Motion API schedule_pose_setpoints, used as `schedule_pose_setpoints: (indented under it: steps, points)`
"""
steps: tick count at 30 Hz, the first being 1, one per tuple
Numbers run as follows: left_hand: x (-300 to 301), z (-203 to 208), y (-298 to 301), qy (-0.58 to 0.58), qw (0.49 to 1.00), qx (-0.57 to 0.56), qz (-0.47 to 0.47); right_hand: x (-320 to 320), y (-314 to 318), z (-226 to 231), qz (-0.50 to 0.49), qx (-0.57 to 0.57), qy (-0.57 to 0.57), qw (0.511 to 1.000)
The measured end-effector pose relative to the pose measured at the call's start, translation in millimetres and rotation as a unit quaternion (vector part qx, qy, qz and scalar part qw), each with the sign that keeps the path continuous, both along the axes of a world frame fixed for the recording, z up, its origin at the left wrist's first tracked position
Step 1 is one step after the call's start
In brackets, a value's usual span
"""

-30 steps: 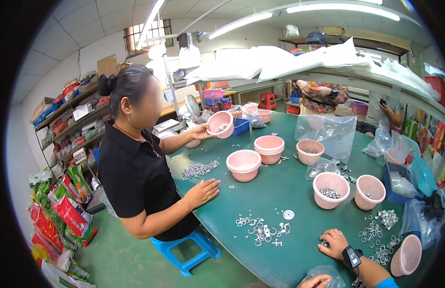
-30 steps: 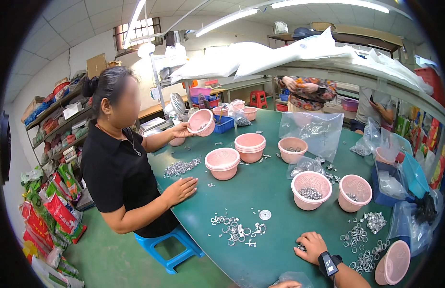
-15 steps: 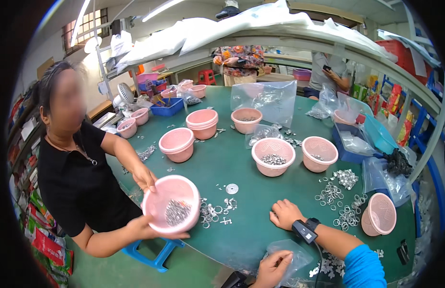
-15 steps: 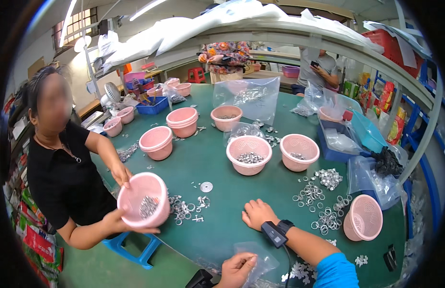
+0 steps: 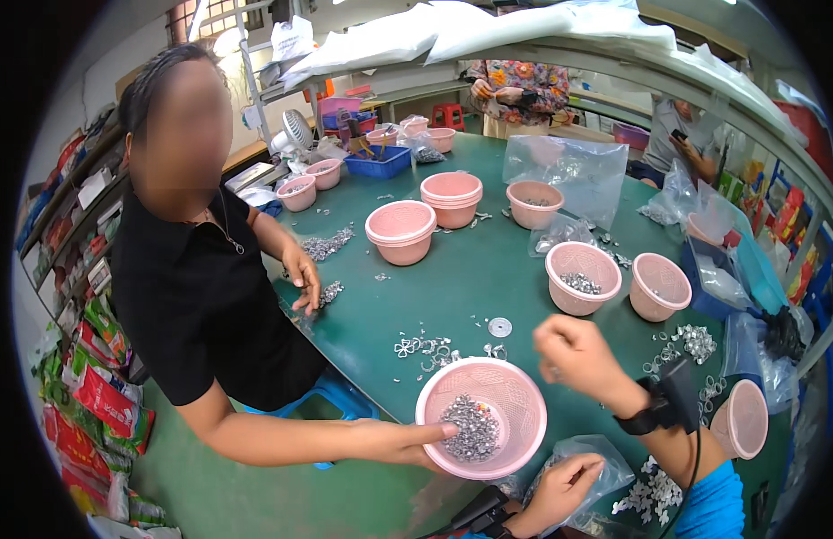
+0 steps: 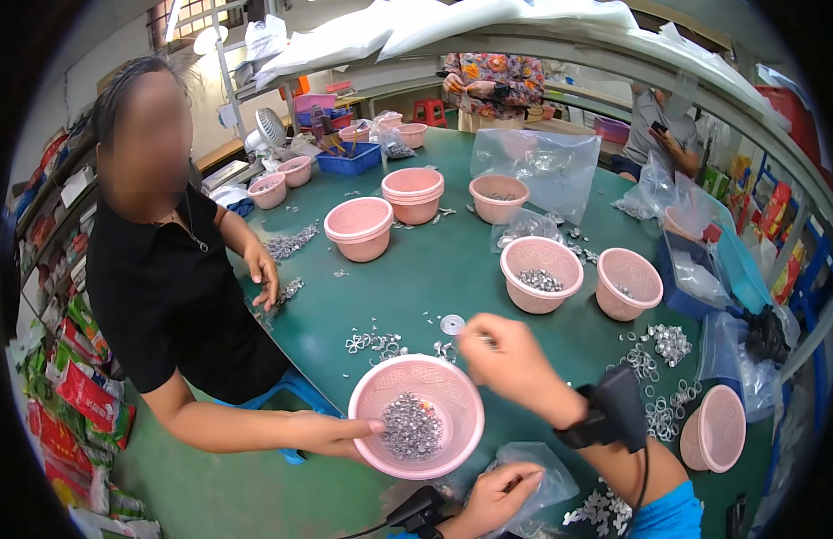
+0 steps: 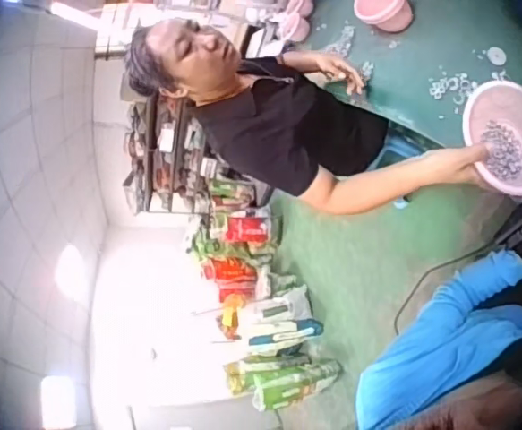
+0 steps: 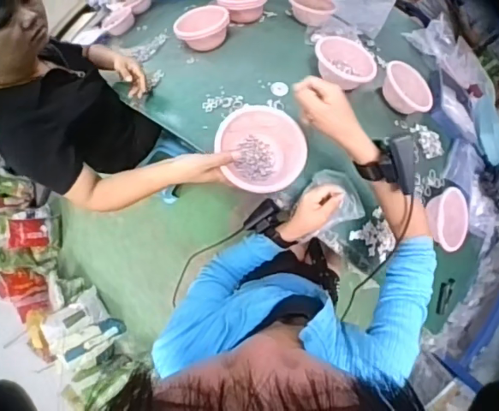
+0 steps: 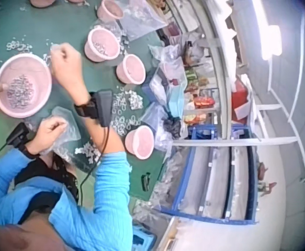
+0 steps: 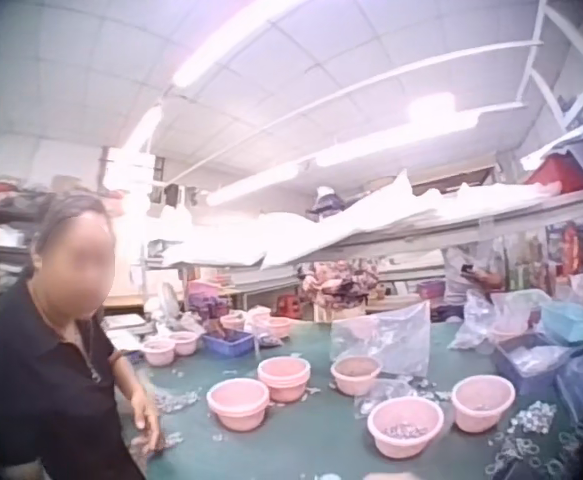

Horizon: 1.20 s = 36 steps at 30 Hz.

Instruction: Sort and organize small metal components into containers on a production table.

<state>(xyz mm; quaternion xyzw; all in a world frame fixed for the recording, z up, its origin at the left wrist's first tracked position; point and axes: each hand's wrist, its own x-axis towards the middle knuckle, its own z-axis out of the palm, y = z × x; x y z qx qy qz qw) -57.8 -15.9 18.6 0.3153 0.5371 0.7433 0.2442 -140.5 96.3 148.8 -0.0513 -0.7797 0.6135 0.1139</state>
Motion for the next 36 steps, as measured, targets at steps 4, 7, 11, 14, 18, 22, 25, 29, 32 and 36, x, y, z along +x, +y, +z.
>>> schedule_pose_setpoints:
  steps: [4,7,11,14,18,22,25,29,32,36]
  points:
    - [-3.1,12.2,1.2,0.045,0.999,-0.001,0.006,-14.8,-29.1,-14.6,0.146,0.255,0.025,0.956]
    - [-4.7,16.9,0.9,0.027,0.999,-0.027,-0.001,-6.1,-19.6,-27.4,0.204,0.364,-0.017,0.908]
    - [-4.1,7.9,-5.7,-0.009,0.999,-0.028,0.021,17.4,19.3,-23.8,0.053,0.233,0.025,0.971]
    - [-4.2,5.0,-6.3,-0.023,0.999,-0.027,-0.004,49.2,80.7,-67.0,-0.056,0.235,-0.035,0.97]
    - [1.0,14.8,-1.0,-0.094,0.995,-0.027,0.023,78.3,101.5,-121.4,-0.073,0.453,-0.029,0.888]
    - [-0.4,14.9,-0.4,-0.068,0.997,-0.018,0.03,79.4,101.6,-137.3,-0.043,0.55,-0.022,0.833]
    - [0.4,15.5,-2.7,-0.085,0.996,-0.018,0.023,76.5,100.8,-137.2,-0.035,0.553,-0.013,0.832]
    - [0.1,14.2,2.5,-0.072,0.996,-0.024,0.038,65.7,94.1,-115.0,-0.159,0.329,0.022,0.931]
    - [-2.7,5.7,-6.7,-0.086,0.994,-0.062,0.026,44.8,56.6,-55.2,-0.174,-0.001,0.021,0.985]
    - [-3.9,3.5,-1.1,-0.048,0.999,-0.024,0.001,16.6,-0.2,-11.3,-0.074,0.069,0.131,0.986]
